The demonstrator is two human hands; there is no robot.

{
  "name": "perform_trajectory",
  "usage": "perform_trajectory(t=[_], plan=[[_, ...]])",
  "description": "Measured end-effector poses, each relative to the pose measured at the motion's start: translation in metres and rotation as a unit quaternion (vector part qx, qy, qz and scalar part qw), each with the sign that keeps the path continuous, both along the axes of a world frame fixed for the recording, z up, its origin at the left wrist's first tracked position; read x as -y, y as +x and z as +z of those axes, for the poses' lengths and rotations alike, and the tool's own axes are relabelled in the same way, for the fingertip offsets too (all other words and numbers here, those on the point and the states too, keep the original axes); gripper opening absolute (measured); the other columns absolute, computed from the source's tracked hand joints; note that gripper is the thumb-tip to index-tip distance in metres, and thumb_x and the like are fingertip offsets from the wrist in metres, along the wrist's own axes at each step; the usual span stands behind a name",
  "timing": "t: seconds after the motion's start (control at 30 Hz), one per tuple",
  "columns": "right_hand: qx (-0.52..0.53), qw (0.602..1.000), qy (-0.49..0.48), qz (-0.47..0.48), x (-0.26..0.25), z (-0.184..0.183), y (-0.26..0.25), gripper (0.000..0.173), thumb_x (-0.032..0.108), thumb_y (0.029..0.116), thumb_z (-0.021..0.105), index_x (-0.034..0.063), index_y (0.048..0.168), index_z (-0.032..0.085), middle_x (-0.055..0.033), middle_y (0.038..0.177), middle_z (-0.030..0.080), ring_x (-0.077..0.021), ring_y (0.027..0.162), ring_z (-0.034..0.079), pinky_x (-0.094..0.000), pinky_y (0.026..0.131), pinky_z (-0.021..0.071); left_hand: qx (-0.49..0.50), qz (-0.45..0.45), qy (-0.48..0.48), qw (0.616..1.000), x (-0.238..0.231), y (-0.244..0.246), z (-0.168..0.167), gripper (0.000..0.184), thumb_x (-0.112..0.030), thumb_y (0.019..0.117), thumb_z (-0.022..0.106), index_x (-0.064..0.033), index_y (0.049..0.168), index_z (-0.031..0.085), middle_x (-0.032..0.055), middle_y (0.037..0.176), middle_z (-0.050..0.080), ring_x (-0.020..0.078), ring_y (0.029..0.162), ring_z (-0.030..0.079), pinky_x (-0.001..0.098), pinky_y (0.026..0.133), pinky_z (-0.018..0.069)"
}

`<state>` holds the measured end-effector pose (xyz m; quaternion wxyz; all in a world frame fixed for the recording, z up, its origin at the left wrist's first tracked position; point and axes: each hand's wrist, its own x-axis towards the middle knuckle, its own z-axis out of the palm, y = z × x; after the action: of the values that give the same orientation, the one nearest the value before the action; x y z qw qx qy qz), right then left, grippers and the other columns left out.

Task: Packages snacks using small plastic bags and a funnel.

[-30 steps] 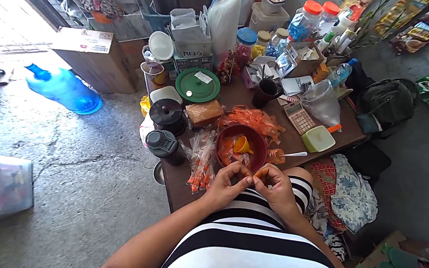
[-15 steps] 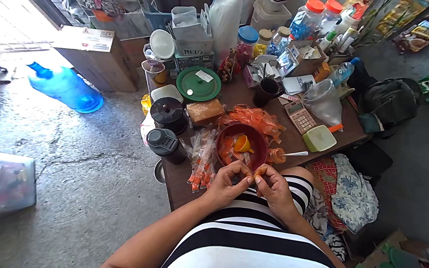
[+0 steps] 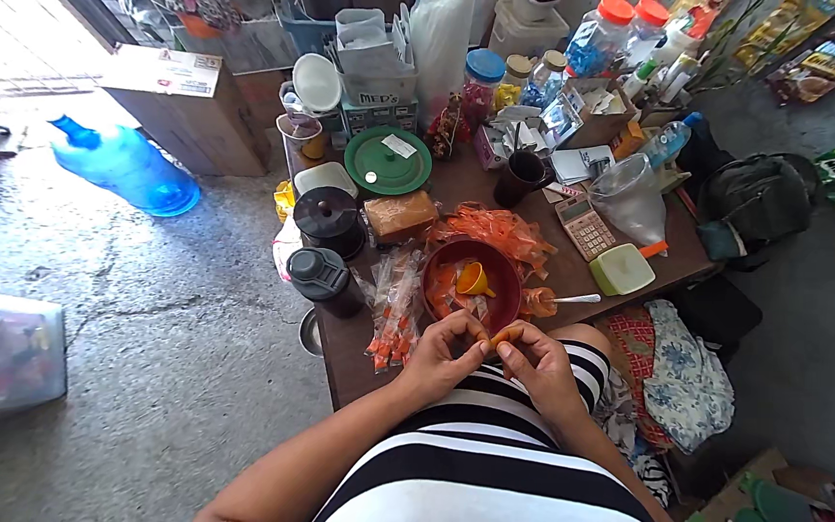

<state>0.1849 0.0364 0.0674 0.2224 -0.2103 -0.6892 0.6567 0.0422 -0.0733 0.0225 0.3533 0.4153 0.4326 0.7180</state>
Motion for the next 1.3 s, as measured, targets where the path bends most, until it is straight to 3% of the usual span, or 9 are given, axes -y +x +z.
perform_trajectory(t=[0.2,0.33,0.53,0.63,0.83,1.07,1.3], plan=[[0.009,1.0,0.02,-0.011,-0.001,0.003,0.0,0.017,0.012,0.0991,0.058,0.0042,0.096,0.072,0.0054,0.091,0.066,0.0056,0.066,0.057,-0.0105,0.06,0.0504,-0.02,0.003,0.0,1.0,0.001,0.0,-0.002,0.008,-0.009,0.0971,0.061,-0.0034,0.094,0.065,-0.0047,0.096,0.062,-0.0029,0.091,0.058,0.0156,0.079,0.0502],[0.022,0.999,0.029,-0.02,-0.001,0.005,0.001,0.013,0.015,0.0948,0.065,0.0057,0.093,0.074,0.0058,0.089,0.067,0.0055,0.067,0.057,-0.0105,0.06,0.0498,-0.044,0.0,0.008,0.999,0.001,0.0,-0.002,0.01,-0.009,0.0972,0.061,-0.0015,0.093,0.065,-0.0028,0.094,0.062,-0.0025,0.09,0.058,0.0155,0.079,0.0498],[0.016,0.999,0.021,-0.036,0.002,0.004,0.0,0.003,0.009,0.0877,0.071,0.0061,0.089,0.073,0.0059,0.087,0.065,0.0054,0.067,0.056,-0.0096,0.06,0.0492,-0.055,-0.009,0.008,0.998,0.001,0.0,-0.002,0.012,-0.01,0.0986,0.06,-0.0006,0.094,0.065,-0.0013,0.095,0.062,-0.0014,0.09,0.058,0.0159,0.08,0.0496],[0.001,0.999,0.035,-0.035,0.005,0.001,-0.002,0.002,0.007,0.0889,0.068,0.0058,0.089,0.07,0.0054,0.087,0.061,0.0061,0.066,0.054,-0.0086,0.058,0.0472,-0.049,-0.022,0.007,0.999,0.003,-0.002,-0.002,0.018,-0.016,0.1024,0.057,-0.001,0.097,0.065,-0.002,0.097,0.062,-0.0016,0.093,0.058,0.0163,0.082,0.0495],[0.002,0.996,0.088,-0.008,0.007,-0.005,-0.002,0.01,0.013,0.0956,0.064,0.0041,0.095,0.068,0.003,0.093,0.059,0.0065,0.07,0.054,-0.008,0.061,0.048,-0.003,-0.024,-0.014,1.0,0.004,-0.002,-0.001,0.011,-0.015,0.0993,0.062,-0.0053,0.093,0.065,-0.0049,0.098,0.061,-0.002,0.091,0.058,0.016,0.079,0.0503],[0.003,0.959,0.281,-0.024,0.004,-0.009,-0.002,0.016,0.018,0.0978,0.064,0.0023,0.096,0.067,-0.0023,0.093,0.062,0.0057,0.074,0.054,-0.0062,0.066,0.0464,0.04,-0.043,-0.044,0.997,0.004,-0.003,0.002,0.009,-0.009,0.099,0.056,-0.0074,0.093,0.063,-0.0079,0.096,0.058,-0.0046,0.082,0.055,0.0134,0.071,0.048],[0.002,0.95,0.313,-0.013,0.002,-0.011,-0.002,0.02,0.021,0.101,0.061,0.0026,0.098,0.067,-0.0041,0.095,0.064,0.0044,0.074,0.055,-0.0072,0.066,0.0468,0.035,-0.034,-0.036,0.998,0.003,-0.002,0.0,0.008,-0.007,0.0971,0.055,-0.0081,0.092,0.062,-0.0077,0.096,0.057,-0.0043,0.083,0.054,0.0133,0.071,0.0468]])
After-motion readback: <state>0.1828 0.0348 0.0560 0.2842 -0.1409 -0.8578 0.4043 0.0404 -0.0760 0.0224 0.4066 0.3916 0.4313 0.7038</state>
